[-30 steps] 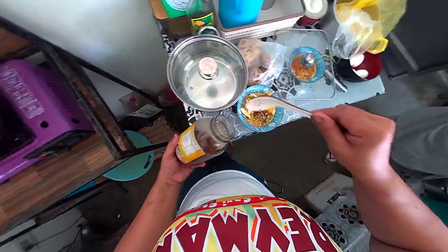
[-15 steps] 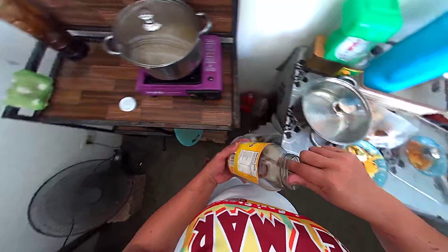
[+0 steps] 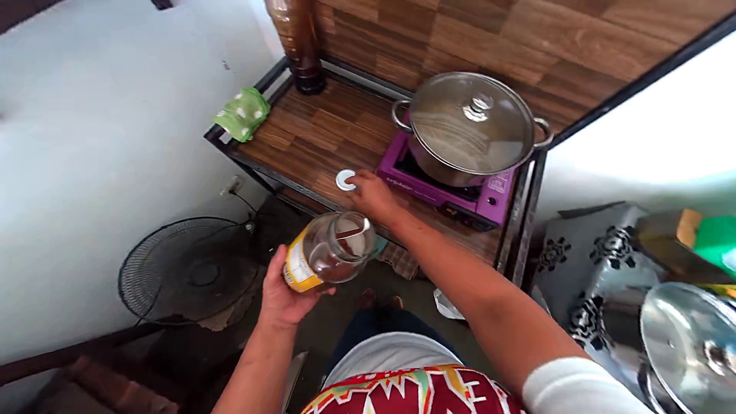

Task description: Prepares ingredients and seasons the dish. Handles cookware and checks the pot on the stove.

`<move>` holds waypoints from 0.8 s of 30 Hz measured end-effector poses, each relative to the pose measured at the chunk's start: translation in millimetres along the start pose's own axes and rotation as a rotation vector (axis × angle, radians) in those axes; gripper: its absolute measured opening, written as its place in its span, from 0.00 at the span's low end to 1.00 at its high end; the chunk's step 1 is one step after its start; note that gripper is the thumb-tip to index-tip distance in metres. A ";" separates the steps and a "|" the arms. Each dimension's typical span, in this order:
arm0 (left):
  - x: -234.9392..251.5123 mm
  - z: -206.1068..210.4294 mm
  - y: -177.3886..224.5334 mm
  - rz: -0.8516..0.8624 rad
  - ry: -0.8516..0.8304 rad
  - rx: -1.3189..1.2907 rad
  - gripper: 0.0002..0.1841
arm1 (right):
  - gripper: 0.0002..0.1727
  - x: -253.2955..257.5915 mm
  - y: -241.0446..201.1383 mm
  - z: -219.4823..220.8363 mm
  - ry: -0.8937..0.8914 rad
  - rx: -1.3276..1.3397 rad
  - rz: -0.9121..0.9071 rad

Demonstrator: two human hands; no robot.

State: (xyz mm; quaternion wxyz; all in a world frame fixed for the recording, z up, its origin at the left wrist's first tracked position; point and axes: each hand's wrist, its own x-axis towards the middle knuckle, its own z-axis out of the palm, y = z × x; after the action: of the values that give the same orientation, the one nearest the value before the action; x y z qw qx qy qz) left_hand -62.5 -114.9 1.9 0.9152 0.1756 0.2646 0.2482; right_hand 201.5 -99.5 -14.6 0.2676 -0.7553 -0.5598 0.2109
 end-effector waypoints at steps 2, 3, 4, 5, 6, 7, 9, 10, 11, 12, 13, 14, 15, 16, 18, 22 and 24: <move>-8.3 -8.1 8.7 0.094 0.092 -0.030 0.40 | 0.30 42.6 0.3 28.0 -0.161 -0.145 0.112; -12.3 -10.5 11.1 0.132 0.141 -0.040 0.40 | 0.35 57.8 1.1 37.0 -0.230 -0.215 0.173; -16.2 -12.2 12.7 0.159 0.195 -0.052 0.40 | 0.37 68.6 2.0 43.5 -0.276 -0.266 0.224; -20.0 -14.5 13.5 0.178 0.237 -0.071 0.41 | 0.34 74.3 1.7 47.2 -0.296 -0.307 0.249; -23.5 -17.1 14.4 0.193 0.273 -0.091 0.42 | 0.30 77.4 -1.6 47.4 -0.307 -0.343 0.257; -26.4 -19.8 15.6 0.204 0.303 -0.109 0.42 | 0.26 79.7 -6.6 45.9 -0.314 -0.380 0.259; -30.0 -25.6 16.8 0.221 0.341 -0.132 0.41 | 0.26 83.3 -11.2 44.2 -0.322 -0.417 0.261; -30.2 -26.8 17.3 0.228 0.366 -0.137 0.39 | 0.30 83.7 -10.7 44.3 -0.307 -0.408 0.257; -29.2 -27.5 17.9 0.233 0.391 -0.146 0.37 | 0.33 83.0 -9.2 43.6 -0.276 -0.362 0.246; -27.1 -28.3 19.1 0.234 0.414 -0.156 0.36 | 0.34 80.4 -8.4 40.5 -0.226 -0.258 0.227; -24.1 -28.5 20.9 0.232 0.438 -0.157 0.35 | 0.32 77.5 -10.4 34.8 -0.172 -0.103 0.199; -20.2 -28.1 23.4 0.231 0.460 -0.163 0.34 | 0.30 74.0 -16.0 26.0 -0.147 0.102 0.165; -16.0 -26.8 26.2 0.231 0.483 -0.161 0.33 | 0.27 67.9 -25.5 14.6 -0.182 0.350 0.128; -11.6 -25.3 29.0 0.227 0.504 -0.143 0.33 | 0.26 58.2 -38.4 1.6 -0.259 0.593 0.071; -1.4 -25.1 37.0 0.201 0.517 -0.129 0.32 | 0.28 40.2 -64.2 -19.1 -0.397 0.846 -0.112; 25.8 -25.5 69.4 0.154 0.482 -0.101 0.30 | 0.25 41.3 -96.0 -38.3 -0.429 0.652 -0.432; 41.3 -24.9 92.4 0.118 0.452 -0.091 0.31 | 0.25 52.4 -108.0 -37.8 -0.358 0.527 -0.504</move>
State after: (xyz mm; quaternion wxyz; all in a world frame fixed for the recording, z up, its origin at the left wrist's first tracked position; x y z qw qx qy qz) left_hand -79.6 -12.2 7.5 0.8236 0.0894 0.4405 0.3460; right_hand 160.6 -30.8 82.7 0.3935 -0.4512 -0.6922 0.4030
